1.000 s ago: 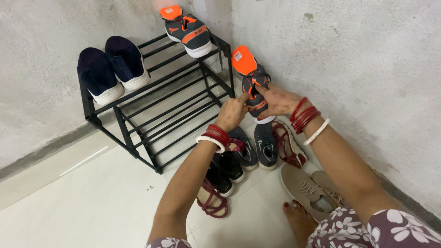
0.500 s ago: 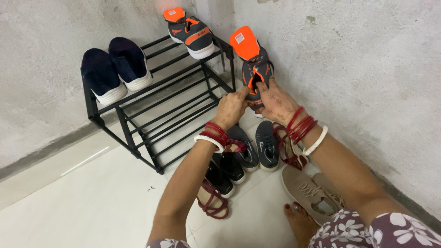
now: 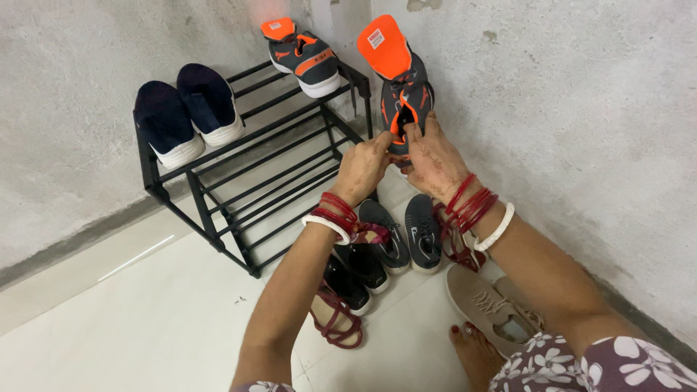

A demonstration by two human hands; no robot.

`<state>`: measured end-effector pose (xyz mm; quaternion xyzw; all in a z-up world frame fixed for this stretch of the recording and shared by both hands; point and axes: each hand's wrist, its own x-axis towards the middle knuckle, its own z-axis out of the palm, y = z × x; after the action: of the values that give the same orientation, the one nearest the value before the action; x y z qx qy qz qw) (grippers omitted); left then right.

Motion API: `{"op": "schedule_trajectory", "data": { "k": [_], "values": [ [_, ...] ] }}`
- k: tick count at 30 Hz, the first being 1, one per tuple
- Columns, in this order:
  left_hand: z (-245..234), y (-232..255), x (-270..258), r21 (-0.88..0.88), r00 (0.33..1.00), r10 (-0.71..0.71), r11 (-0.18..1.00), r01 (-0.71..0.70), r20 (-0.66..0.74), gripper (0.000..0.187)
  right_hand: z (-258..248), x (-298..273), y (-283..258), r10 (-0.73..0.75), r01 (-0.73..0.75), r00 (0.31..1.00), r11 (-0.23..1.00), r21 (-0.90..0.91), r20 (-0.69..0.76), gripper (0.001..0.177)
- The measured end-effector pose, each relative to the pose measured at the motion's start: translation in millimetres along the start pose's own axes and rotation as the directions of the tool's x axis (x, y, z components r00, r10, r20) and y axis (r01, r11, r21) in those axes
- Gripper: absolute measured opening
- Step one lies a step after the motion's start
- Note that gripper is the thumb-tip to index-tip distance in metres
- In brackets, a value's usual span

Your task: The person wipes a black metal shoe rack with a pink cloth, then picks up several pairs of shoes from the floor and places them on the rack. The shoes include dark slip-ons and orange-accented sneakers.

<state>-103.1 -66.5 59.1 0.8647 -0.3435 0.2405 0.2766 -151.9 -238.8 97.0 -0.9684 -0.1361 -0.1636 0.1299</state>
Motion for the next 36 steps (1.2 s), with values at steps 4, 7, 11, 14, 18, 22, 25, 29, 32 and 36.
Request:
{"op": "schedule_trajectory", "data": {
  "k": [4, 7, 11, 14, 18, 22, 25, 29, 32, 36],
  "values": [
    [-6.0, 4.1, -0.4, 0.027, 1.0, 0.012, 1.0, -0.012, -0.011, 0.027, -4.3, -0.4, -4.6, -0.048, 0.047, 0.998, 0.999, -0.016, -0.043, 0.072],
    [-12.2, 7.0, -2.0, 0.013, 0.999, 0.022, 1.0, -0.022, -0.04, 0.028, -8.2, 1.2, -9.6, -0.029, 0.029, 0.999, 1.0, -0.001, -0.043, 0.073],
    [-20.5, 10.9, -3.4, 0.02, 0.996, 0.036, 0.999, -0.034, -0.086, 0.03, -11.2, 0.2, -17.0, -0.059, 0.061, 0.993, 0.998, 0.019, -0.106, 0.071],
    [-26.2, 14.4, -4.1, 0.01, 0.992, 0.038, 0.999, -0.037, -0.12, 0.03, -12.5, 0.0, -20.8, -0.098, 0.106, 0.981, 0.994, 0.037, -0.167, 0.072],
    [-34.2, 16.9, -4.8, 0.014, 0.992, 0.017, 1.0, -0.015, -0.126, 0.027, -13.9, 0.3, -23.7, -0.155, 0.165, 0.964, 0.986, 0.03, -0.215, 0.077],
    [-42.9, 16.4, -8.1, 0.017, 0.988, 0.024, 1.0, -0.022, -0.153, 0.028, -13.3, 3.0, -29.6, -0.148, 0.167, 0.963, 0.984, 0.065, -0.223, 0.077],
    [-47.8, 15.5, -9.4, 0.042, 0.989, 0.006, 0.999, 0.0, -0.146, 0.029, -13.7, 5.7, -34.7, -0.16, 0.189, 0.955, 0.977, 0.099, -0.249, 0.074],
    [-53.1, 11.4, -10.9, 0.109, 0.983, 0.022, 0.994, -0.002, -0.184, 0.035, -13.7, 9.3, -43.0, -0.179, 0.216, 0.942, 0.971, 0.103, -0.284, 0.074],
    [-59.3, 7.6, -10.6, 0.157, 0.979, 0.035, 0.988, -0.002, -0.203, 0.038, -15.0, 11.3, -49.2, -0.188, 0.238, 0.931, 0.962, 0.131, -0.312, 0.075],
    [-71.7, 5.1, -13.2, 0.131, 0.978, -0.03, 0.99, 0.057, -0.205, 0.03, -19.8, 17.7, -59.0, -0.228, 0.297, 0.904, 0.943, 0.147, -0.361, 0.084]
  ]
}}
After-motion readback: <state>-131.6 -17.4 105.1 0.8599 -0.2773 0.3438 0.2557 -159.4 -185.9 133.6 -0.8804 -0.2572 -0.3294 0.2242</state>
